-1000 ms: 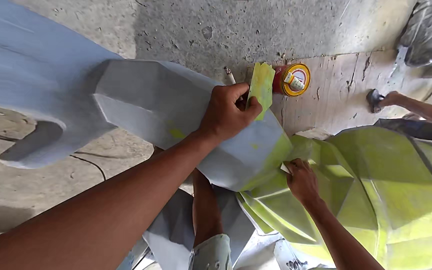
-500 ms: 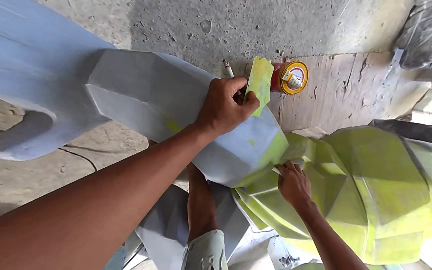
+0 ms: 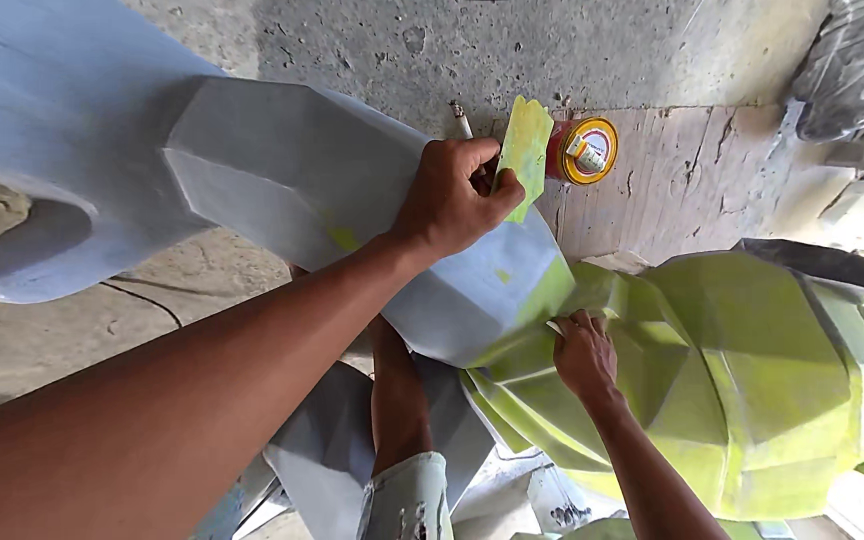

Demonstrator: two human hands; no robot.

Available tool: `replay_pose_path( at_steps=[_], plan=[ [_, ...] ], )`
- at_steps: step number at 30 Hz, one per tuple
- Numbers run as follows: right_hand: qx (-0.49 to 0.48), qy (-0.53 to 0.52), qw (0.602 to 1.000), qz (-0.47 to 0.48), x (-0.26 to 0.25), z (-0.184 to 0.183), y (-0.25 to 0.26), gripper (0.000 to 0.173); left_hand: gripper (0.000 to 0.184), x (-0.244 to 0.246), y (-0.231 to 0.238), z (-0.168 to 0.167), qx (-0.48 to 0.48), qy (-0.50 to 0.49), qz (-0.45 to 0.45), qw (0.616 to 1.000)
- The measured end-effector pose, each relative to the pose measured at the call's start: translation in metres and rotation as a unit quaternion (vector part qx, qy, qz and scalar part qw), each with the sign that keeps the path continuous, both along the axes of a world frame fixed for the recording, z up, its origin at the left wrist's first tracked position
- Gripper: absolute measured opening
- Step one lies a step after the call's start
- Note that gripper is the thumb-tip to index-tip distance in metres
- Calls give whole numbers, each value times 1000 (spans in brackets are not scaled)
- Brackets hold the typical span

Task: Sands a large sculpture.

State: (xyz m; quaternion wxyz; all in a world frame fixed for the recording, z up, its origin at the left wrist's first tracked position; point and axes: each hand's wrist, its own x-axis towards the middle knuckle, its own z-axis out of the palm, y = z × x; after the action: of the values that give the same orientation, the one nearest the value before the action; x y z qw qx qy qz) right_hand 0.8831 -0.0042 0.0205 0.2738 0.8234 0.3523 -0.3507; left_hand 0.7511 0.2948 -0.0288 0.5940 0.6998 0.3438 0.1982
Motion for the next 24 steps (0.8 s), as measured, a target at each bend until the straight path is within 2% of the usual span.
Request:
replay_pose_path(
  at_steps=[8,11,14,18,24],
  plan=[
    [-15,37,999,36,-3,11,-8,32,19,0,0,0,-7,-6,7,1000],
    [47,52,997,29,15,13,-3,25,18,1,1,0,-6,-9,9,1000],
    [87,14,996,7,25,6,-5,23,17,0,-1,0,-6,-14,12,1000],
    [67,-3,998,8,13,-7,-8,29,19,1,1,0,1,-11,8,1000],
    [33,-13,999,8,-5,-2,-9,25,18,0,1,1,9,1,-3,1000]
  ],
)
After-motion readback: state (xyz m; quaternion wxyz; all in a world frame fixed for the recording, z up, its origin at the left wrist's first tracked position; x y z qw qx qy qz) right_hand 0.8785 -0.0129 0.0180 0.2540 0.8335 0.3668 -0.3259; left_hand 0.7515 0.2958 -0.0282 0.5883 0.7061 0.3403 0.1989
